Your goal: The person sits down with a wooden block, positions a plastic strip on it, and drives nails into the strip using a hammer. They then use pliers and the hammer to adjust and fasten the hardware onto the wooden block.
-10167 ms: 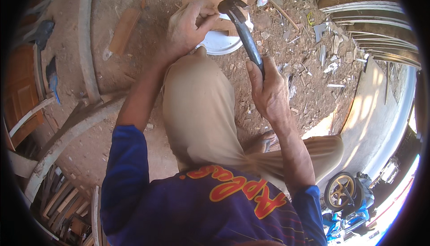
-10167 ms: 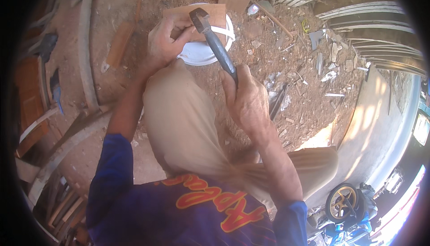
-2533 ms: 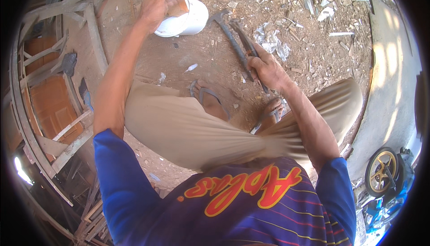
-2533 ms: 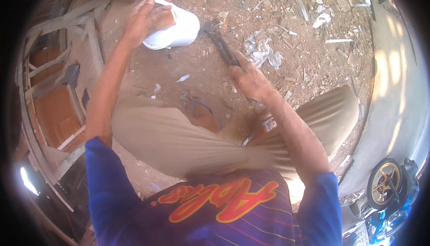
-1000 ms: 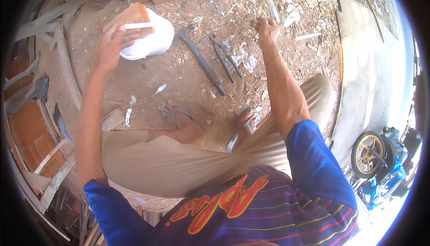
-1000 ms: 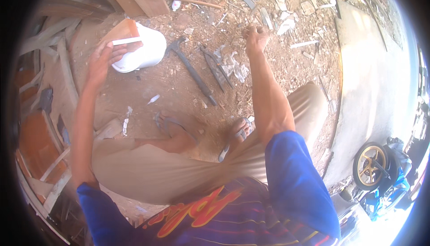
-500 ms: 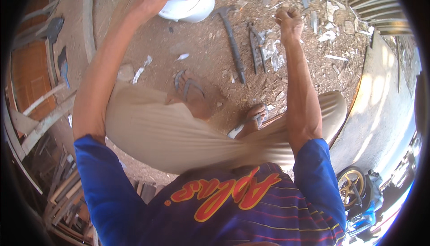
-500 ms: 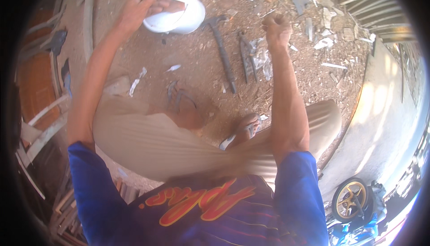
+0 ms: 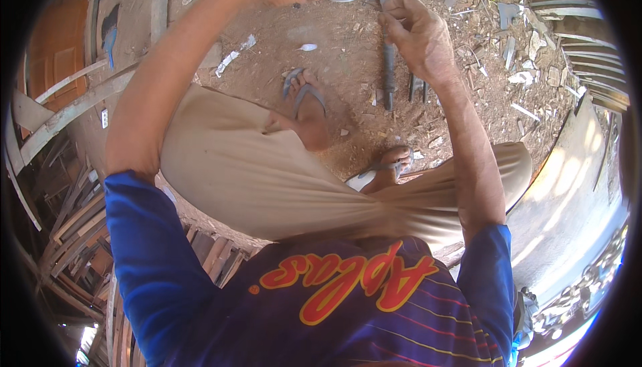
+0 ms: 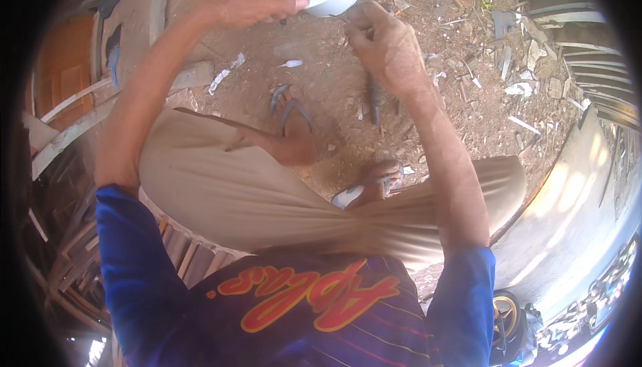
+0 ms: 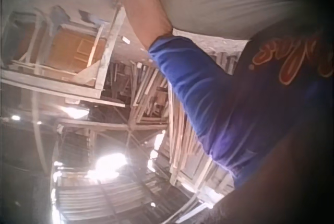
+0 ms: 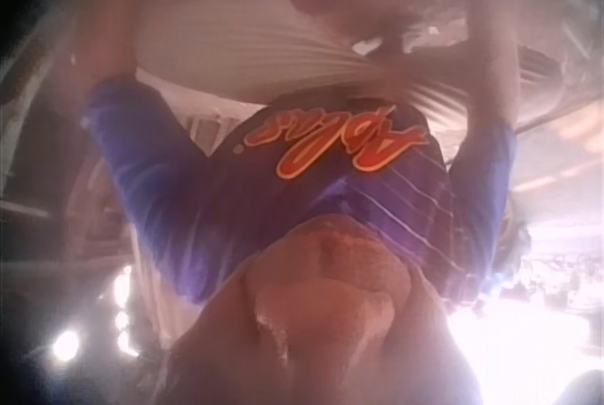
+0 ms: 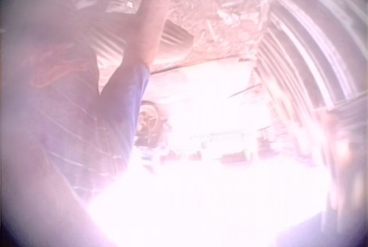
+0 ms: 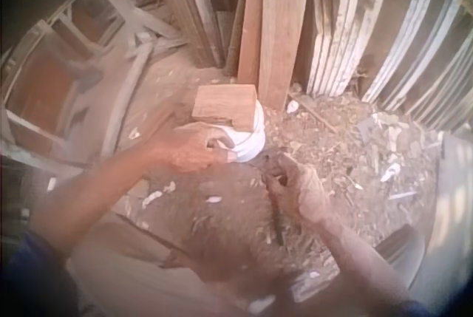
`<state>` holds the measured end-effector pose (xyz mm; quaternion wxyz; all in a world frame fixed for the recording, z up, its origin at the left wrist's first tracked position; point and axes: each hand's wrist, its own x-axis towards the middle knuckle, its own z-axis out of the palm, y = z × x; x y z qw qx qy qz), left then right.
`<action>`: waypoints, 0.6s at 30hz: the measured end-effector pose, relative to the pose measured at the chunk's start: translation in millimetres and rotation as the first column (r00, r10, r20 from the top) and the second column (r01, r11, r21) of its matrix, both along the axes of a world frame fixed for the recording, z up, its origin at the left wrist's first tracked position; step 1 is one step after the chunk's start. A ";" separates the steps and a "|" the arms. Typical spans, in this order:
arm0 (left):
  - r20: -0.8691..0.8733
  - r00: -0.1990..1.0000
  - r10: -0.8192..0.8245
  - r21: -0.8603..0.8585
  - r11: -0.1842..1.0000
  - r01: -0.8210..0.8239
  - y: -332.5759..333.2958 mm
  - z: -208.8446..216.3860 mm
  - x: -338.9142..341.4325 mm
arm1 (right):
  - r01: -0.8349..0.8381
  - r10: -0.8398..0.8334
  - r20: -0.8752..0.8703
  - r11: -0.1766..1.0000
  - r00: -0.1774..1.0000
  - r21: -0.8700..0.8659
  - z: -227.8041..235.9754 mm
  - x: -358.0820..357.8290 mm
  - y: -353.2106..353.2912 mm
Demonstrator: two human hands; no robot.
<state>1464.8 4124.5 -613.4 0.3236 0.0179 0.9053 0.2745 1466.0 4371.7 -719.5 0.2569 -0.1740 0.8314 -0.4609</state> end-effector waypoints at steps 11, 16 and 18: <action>-0.321 0.943 -0.094 -0.010 0.995 0.096 -27.6 -2.9 49.6 | -0.021 0.020 -0.007 0.953 1.000 -0.303 42.5 15.2 -62.5; -0.402 0.896 0.190 0.032 0.981 -0.194 -44.2 7.6 59.1 | 0.296 -0.358 -0.046 0.831 0.932 -0.471 13.8 -4.7 -65.8; -0.415 0.864 0.285 0.053 0.956 -0.289 -47.4 16.5 61.0 | 0.373 -0.429 -0.184 0.887 0.885 -0.272 -27.7 -29.7 -45.5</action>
